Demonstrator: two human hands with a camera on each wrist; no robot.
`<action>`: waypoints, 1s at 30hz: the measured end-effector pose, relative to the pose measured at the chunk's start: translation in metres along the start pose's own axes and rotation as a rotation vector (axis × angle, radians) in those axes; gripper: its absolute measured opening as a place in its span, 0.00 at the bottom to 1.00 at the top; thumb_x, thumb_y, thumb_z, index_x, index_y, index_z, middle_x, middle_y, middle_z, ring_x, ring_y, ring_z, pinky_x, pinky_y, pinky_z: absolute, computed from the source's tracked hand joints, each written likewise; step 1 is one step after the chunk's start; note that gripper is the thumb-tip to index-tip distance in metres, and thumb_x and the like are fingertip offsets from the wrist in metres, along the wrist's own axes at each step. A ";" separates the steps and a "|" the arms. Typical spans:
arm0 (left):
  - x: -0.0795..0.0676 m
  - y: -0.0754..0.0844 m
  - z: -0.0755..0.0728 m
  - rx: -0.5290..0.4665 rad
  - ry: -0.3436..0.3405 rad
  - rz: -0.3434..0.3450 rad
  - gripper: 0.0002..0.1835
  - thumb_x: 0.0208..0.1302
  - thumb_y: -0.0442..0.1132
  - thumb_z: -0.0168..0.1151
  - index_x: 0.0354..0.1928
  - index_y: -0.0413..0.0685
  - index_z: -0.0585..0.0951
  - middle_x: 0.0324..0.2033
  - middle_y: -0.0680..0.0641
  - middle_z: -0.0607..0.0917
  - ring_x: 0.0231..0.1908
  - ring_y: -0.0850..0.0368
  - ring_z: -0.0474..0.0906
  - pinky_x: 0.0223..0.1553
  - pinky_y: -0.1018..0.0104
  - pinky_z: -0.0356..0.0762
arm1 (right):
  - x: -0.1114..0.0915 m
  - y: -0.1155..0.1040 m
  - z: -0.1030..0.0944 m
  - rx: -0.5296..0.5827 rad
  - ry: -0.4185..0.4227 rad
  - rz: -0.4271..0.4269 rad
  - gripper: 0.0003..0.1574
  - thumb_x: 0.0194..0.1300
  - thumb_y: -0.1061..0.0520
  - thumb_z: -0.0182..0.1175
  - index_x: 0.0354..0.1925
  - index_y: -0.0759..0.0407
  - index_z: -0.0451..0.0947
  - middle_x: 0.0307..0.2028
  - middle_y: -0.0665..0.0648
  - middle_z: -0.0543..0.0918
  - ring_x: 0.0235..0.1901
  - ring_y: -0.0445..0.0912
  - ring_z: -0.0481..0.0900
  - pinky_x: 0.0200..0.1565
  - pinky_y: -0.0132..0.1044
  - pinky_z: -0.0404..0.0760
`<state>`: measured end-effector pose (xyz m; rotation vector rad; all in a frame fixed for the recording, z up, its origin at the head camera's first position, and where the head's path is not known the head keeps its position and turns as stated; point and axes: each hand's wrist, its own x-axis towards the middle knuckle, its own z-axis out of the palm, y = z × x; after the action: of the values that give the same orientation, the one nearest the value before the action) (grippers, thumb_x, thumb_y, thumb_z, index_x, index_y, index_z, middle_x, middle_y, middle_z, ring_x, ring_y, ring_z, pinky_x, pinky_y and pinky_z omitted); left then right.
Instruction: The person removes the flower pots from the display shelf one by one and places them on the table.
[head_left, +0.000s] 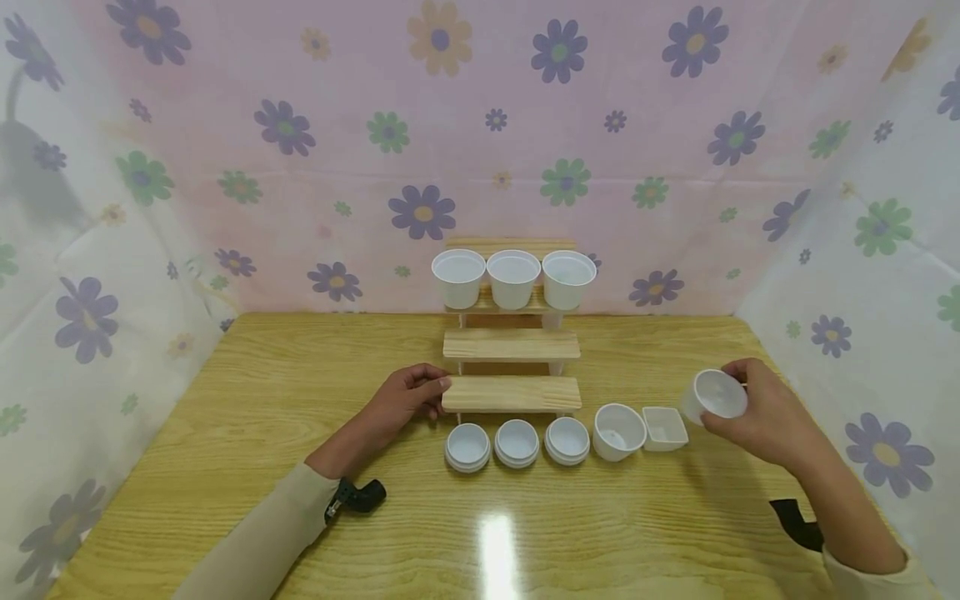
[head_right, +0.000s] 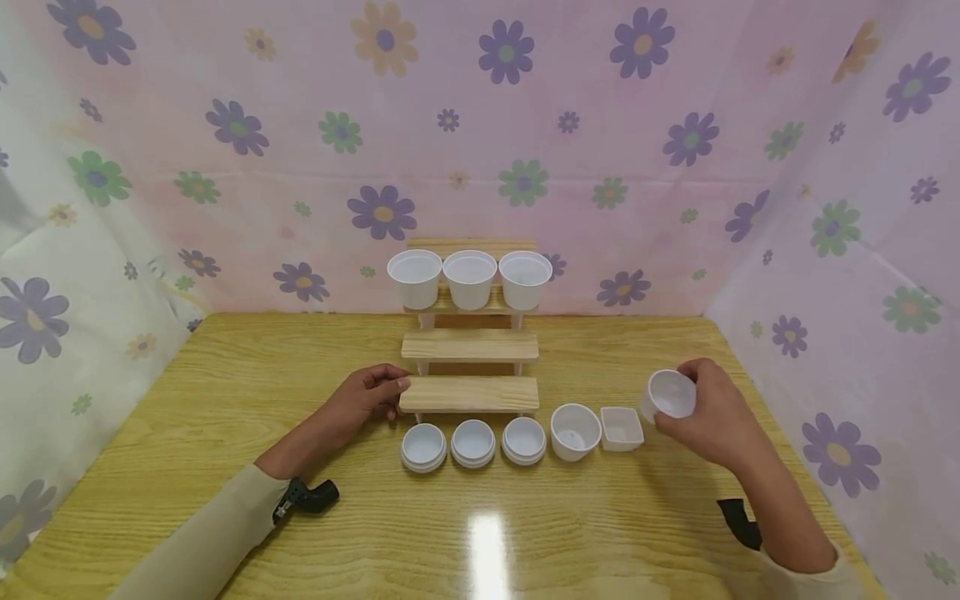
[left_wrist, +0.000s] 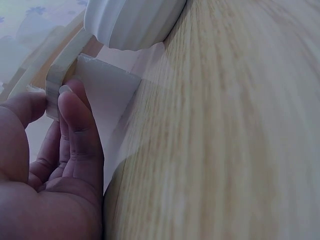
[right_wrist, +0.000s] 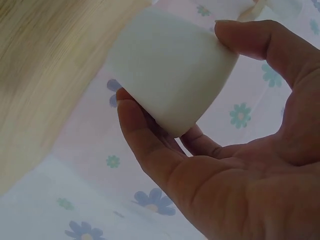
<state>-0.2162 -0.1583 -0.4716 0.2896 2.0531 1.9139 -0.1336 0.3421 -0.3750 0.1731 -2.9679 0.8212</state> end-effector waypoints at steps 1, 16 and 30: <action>0.000 0.000 0.000 -0.003 -0.002 0.002 0.18 0.82 0.42 0.60 0.60 0.34 0.78 0.32 0.48 0.83 0.30 0.56 0.82 0.35 0.65 0.84 | 0.000 0.001 -0.001 -0.011 -0.008 0.006 0.51 0.59 0.57 0.79 0.64 0.83 0.61 0.55 0.81 0.74 0.48 0.71 0.79 0.45 0.62 0.82; 0.002 -0.005 -0.003 -0.004 -0.004 -0.008 0.19 0.80 0.45 0.63 0.61 0.37 0.79 0.31 0.46 0.83 0.30 0.55 0.81 0.34 0.64 0.84 | 0.004 0.019 0.004 -0.013 -0.125 0.030 0.48 0.58 0.57 0.80 0.59 0.82 0.62 0.49 0.78 0.77 0.44 0.65 0.80 0.41 0.55 0.83; 0.002 -0.005 -0.003 0.021 -0.007 0.017 0.19 0.80 0.44 0.62 0.60 0.35 0.79 0.31 0.47 0.83 0.30 0.55 0.81 0.34 0.65 0.84 | 0.006 0.024 0.010 -0.015 -0.159 0.041 0.47 0.57 0.55 0.81 0.57 0.80 0.63 0.48 0.76 0.78 0.43 0.63 0.80 0.41 0.54 0.83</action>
<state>-0.2189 -0.1602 -0.4765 0.3189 2.0742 1.8995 -0.1431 0.3566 -0.3957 0.1866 -3.1352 0.8265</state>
